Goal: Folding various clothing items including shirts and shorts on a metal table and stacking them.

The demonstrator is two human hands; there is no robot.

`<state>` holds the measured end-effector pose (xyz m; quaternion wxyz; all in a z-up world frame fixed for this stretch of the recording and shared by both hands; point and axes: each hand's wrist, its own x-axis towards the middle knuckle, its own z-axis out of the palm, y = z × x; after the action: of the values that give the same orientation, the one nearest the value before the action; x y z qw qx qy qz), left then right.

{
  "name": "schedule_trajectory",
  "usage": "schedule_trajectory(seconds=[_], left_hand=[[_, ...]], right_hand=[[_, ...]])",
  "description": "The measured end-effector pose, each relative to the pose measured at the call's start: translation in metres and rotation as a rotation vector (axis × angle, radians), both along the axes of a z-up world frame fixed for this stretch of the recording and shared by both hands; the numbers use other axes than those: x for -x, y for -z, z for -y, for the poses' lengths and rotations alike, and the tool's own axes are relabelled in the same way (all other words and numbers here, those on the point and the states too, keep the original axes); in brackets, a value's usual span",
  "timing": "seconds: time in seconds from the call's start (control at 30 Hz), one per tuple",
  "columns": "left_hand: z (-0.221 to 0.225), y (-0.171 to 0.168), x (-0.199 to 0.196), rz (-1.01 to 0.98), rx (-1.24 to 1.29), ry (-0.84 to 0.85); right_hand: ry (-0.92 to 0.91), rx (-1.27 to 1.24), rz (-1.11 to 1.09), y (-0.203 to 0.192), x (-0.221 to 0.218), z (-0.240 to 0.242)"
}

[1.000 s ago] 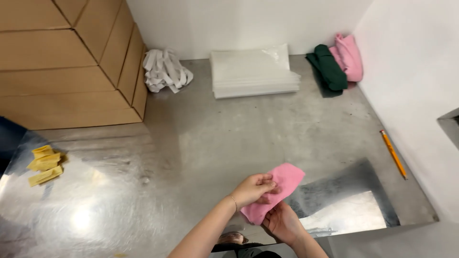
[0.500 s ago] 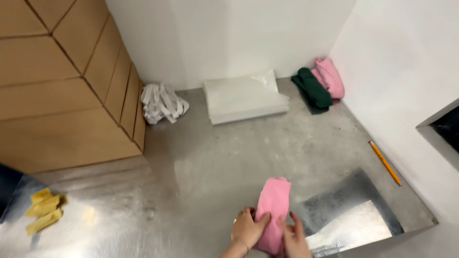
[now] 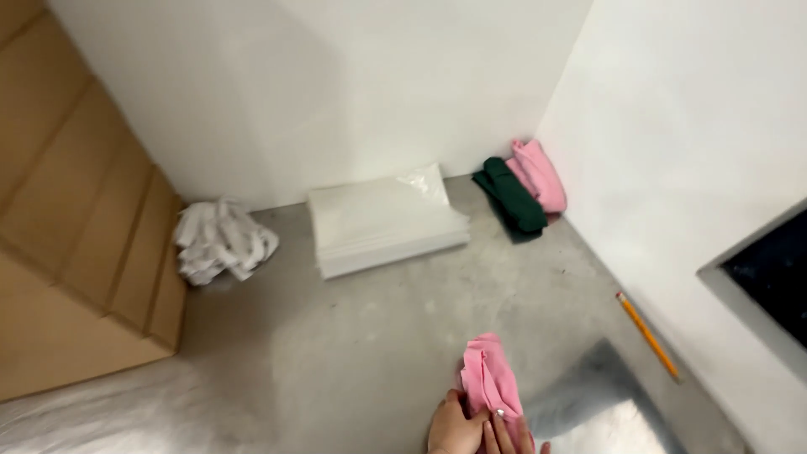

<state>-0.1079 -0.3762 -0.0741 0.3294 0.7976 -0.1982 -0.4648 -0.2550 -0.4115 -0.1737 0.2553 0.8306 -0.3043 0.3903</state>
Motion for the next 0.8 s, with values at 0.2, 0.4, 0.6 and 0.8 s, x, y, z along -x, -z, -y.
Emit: schedule_trajectory(seconds=[0.2, 0.4, 0.6, 0.8], left_hand=[[0.12, -0.018, -0.015, 0.0, -0.131, -0.035], [0.234, -0.101, -0.08, 0.041, -0.225, 0.145], [0.344, -0.102, -0.127, 0.154, -0.273, 0.023], [0.364, -0.092, -0.123, 0.104, 0.148, -0.348]], right_hand=[[-0.209, 0.024, 0.185, -0.092, -0.036, 0.129], [-0.226, -0.049, 0.022, -0.099, -0.061, 0.224], [-0.343, -0.255, -0.344, -0.134, -0.104, 0.32], [-0.469, -0.339, -0.367, -0.138, -0.18, 0.414]])
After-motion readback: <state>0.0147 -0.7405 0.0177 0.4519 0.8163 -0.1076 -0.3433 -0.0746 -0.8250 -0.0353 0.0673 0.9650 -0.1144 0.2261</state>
